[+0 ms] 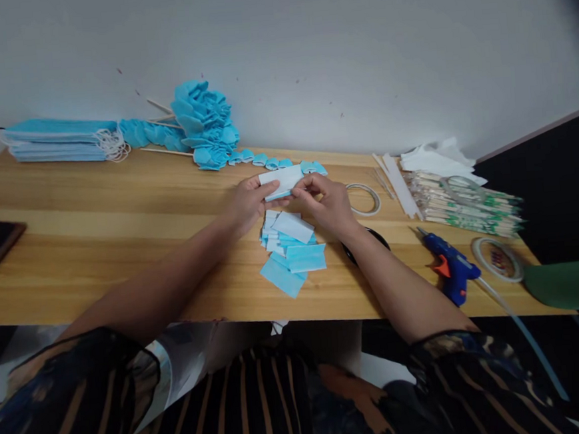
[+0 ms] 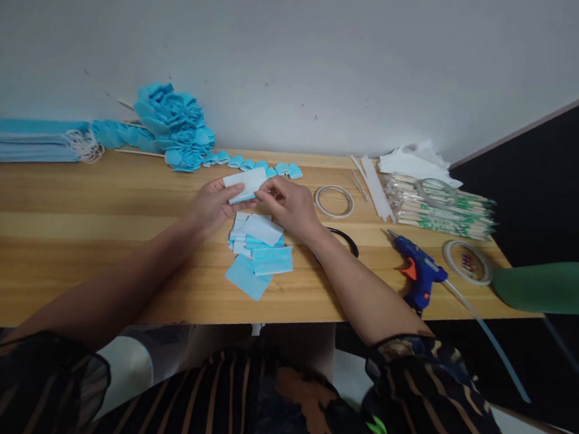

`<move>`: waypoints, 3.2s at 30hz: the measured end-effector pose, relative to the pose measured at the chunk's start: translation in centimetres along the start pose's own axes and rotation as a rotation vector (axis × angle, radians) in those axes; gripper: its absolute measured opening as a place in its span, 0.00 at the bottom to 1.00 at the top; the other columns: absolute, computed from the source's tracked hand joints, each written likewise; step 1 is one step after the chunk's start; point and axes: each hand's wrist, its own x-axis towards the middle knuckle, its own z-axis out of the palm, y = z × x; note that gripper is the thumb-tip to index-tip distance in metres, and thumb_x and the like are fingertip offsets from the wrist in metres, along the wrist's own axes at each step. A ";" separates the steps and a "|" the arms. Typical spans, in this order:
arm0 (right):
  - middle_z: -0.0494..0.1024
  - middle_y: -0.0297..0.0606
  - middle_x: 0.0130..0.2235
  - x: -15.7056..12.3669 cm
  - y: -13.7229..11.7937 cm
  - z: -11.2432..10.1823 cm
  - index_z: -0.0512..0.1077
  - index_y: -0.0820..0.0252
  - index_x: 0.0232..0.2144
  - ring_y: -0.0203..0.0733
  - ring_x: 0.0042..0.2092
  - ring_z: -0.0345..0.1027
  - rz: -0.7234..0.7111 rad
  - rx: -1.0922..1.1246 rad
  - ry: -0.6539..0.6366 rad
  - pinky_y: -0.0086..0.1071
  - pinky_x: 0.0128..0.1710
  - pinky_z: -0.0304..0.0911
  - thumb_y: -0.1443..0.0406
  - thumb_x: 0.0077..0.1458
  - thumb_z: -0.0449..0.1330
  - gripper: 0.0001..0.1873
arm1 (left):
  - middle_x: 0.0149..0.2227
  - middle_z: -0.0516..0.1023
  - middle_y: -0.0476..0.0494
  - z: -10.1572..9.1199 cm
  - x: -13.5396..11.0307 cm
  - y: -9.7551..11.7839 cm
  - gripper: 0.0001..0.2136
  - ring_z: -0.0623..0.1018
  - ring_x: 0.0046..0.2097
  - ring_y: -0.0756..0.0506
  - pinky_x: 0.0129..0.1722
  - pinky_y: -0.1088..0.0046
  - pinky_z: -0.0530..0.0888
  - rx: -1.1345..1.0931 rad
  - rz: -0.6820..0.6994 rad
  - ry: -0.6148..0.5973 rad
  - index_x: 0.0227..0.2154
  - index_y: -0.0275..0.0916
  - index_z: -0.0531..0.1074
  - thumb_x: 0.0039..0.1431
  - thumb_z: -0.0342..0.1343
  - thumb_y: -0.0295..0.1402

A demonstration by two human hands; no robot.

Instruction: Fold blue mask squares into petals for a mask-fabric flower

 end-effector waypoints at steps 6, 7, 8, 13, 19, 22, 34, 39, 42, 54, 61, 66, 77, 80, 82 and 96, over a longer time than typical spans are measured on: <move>0.80 0.33 0.29 -0.2 0.1 -0.1 0.74 0.54 0.30 0.40 0.31 0.71 -0.019 -0.110 -0.001 0.34 0.32 0.60 0.57 0.62 0.63 0.10 | 0.46 0.85 0.34 -0.1 0.1 -0.1 0.10 0.84 0.48 0.39 0.52 0.57 0.80 0.021 -0.004 0.004 0.43 0.31 0.79 0.58 0.65 0.26; 0.79 0.33 0.29 -0.2 0.1 -0.1 0.74 0.54 0.30 0.40 0.31 0.71 -0.020 -0.121 0.003 0.34 0.32 0.60 0.56 0.62 0.63 0.11 | 0.46 0.85 0.34 -0.1 0.1 -0.2 0.10 0.84 0.48 0.40 0.53 0.57 0.80 0.028 -0.004 0.002 0.43 0.31 0.80 0.58 0.65 0.27; 0.79 0.33 0.29 -0.2 0.1 -0.1 0.74 0.54 0.30 0.39 0.30 0.71 -0.019 -0.130 0.005 0.34 0.32 0.60 0.56 0.62 0.63 0.11 | 0.46 0.85 0.34 -0.2 0.1 -0.2 0.11 0.84 0.48 0.40 0.53 0.56 0.80 0.034 -0.004 0.001 0.44 0.31 0.80 0.58 0.65 0.27; 0.79 0.32 0.27 -0.2 0.1 0.0 0.73 0.54 0.30 0.39 0.29 0.69 -0.022 -0.157 0.011 0.34 0.31 0.59 0.55 0.62 0.63 0.12 | 0.45 0.85 0.35 0.0 0.0 -0.2 0.12 0.84 0.47 0.41 0.53 0.58 0.80 0.053 0.001 -0.019 0.43 0.32 0.80 0.58 0.68 0.31; 0.80 0.32 0.28 -0.1 0.5 0.0 0.73 0.54 0.30 0.38 0.29 0.69 -0.008 -0.167 0.020 0.33 0.30 0.57 0.57 0.61 0.63 0.10 | 0.47 0.85 0.37 0.1 -0.1 -0.2 0.17 0.84 0.47 0.41 0.53 0.58 0.79 0.071 0.007 -0.064 0.45 0.34 0.80 0.54 0.72 0.34; 0.80 0.32 0.28 -0.1 0.6 0.1 0.73 0.54 0.30 0.38 0.29 0.70 -0.008 -0.162 0.025 0.33 0.31 0.58 0.58 0.61 0.62 0.10 | 0.46 0.85 0.37 0.1 0.0 -0.3 0.18 0.84 0.45 0.43 0.52 0.60 0.79 0.096 0.016 -0.065 0.45 0.34 0.79 0.52 0.73 0.31; 0.76 0.34 0.33 0.9 1.3 -0.7 0.76 0.52 0.41 0.42 0.37 0.74 0.207 0.319 -0.028 0.34 0.32 0.71 0.34 0.59 0.55 0.32 | 0.43 0.85 0.41 0.3 -0.3 0.0 0.20 0.85 0.38 0.46 0.47 0.64 0.81 0.206 0.041 0.006 0.51 0.36 0.75 0.54 0.68 0.26; 0.80 0.37 0.42 0.7 1.5 -0.1 0.75 0.52 0.50 0.44 0.43 0.74 0.173 0.301 -0.145 0.37 0.41 0.73 0.39 0.53 0.66 0.32 | 0.46 0.84 0.40 0.9 -0.7 0.1 0.22 0.85 0.42 0.44 0.46 0.64 0.81 0.281 0.057 0.012 0.53 0.36 0.75 0.54 0.68 0.27; 0.79 0.41 0.51 0.6 1.4 0.2 0.70 0.50 0.59 0.47 0.49 0.73 0.105 0.232 -0.175 0.40 0.46 0.73 0.47 0.49 0.73 0.38 | 0.46 0.84 0.40 1.1 -0.8 0.3 0.23 0.84 0.44 0.43 0.46 0.64 0.82 0.279 0.057 0.059 0.54 0.34 0.75 0.53 0.67 0.25; 0.78 0.36 0.41 0.6 2.2 0.3 0.68 0.47 0.62 0.44 0.39 0.73 0.099 0.167 -0.070 0.38 0.38 0.73 0.53 0.61 0.63 0.29 | 0.36 0.83 0.44 0.7 -0.4 -0.2 0.28 0.84 0.36 0.46 0.46 0.64 0.81 0.267 0.029 -0.031 0.60 0.38 0.72 0.56 0.68 0.29; 0.77 0.36 0.39 0.8 2.7 0.7 0.67 0.47 0.62 0.45 0.37 0.73 0.106 0.233 -0.066 0.43 0.40 0.75 0.49 0.61 0.63 0.29 | 0.35 0.84 0.45 0.7 -0.5 -0.3 0.31 0.84 0.36 0.45 0.45 0.65 0.80 0.339 0.104 0.029 0.61 0.39 0.71 0.54 0.68 0.26; 0.77 0.35 0.38 0.7 2.7 0.7 0.68 0.46 0.61 0.45 0.37 0.73 0.132 0.266 -0.080 0.43 0.40 0.75 0.50 0.60 0.64 0.29 | 0.34 0.84 0.44 0.6 -0.6 0.1 0.25 0.84 0.34 0.46 0.43 0.67 0.81 0.328 0.121 0.064 0.57 0.36 0.74 0.56 0.67 0.28; 0.79 0.35 0.38 0.8 2.8 0.6 0.76 0.48 0.54 0.44 0.38 0.73 0.193 0.400 -0.016 0.42 0.40 0.76 0.40 0.51 0.69 0.33 | 0.37 0.86 0.42 1.2 -1.0 0.7 0.21 0.84 0.33 0.47 0.37 0.72 0.80 0.360 0.063 0.083 0.56 0.34 0.74 0.59 0.65 0.28; 0.79 0.35 0.39 0.7 2.4 0.5 0.78 0.48 0.51 0.43 0.38 0.72 0.213 0.396 -0.027 0.41 0.38 0.76 0.41 0.50 0.71 0.31 | 0.33 0.85 0.46 1.3 -1.1 0.8 0.20 0.83 0.31 0.49 0.35 0.73 0.79 0.378 0.052 0.066 0.55 0.35 0.74 0.59 0.64 0.26; 0.80 0.34 0.39 0.7 2.1 0.5 0.79 0.49 0.48 0.40 0.35 0.70 0.224 0.395 -0.034 0.40 0.37 0.76 0.42 0.49 0.72 0.29 | 0.31 0.84 0.48 1.2 -1.1 0.8 0.19 0.82 0.30 0.49 0.34 0.74 0.78 0.367 0.066 0.072 0.53 0.36 0.75 0.59 0.64 0.25; 0.71 0.28 0.27 0.5 1.0 0.6 0.81 0.48 0.47 0.37 0.29 0.63 0.255 0.423 0.071 0.34 0.32 0.70 0.47 0.49 0.73 0.26 | 0.33 0.81 0.44 2.6 -1.5 -0.2 0.03 0.81 0.39 0.47 0.40 0.71 0.74 -0.128 -0.135 0.040 0.34 0.34 0.77 0.62 0.65 0.28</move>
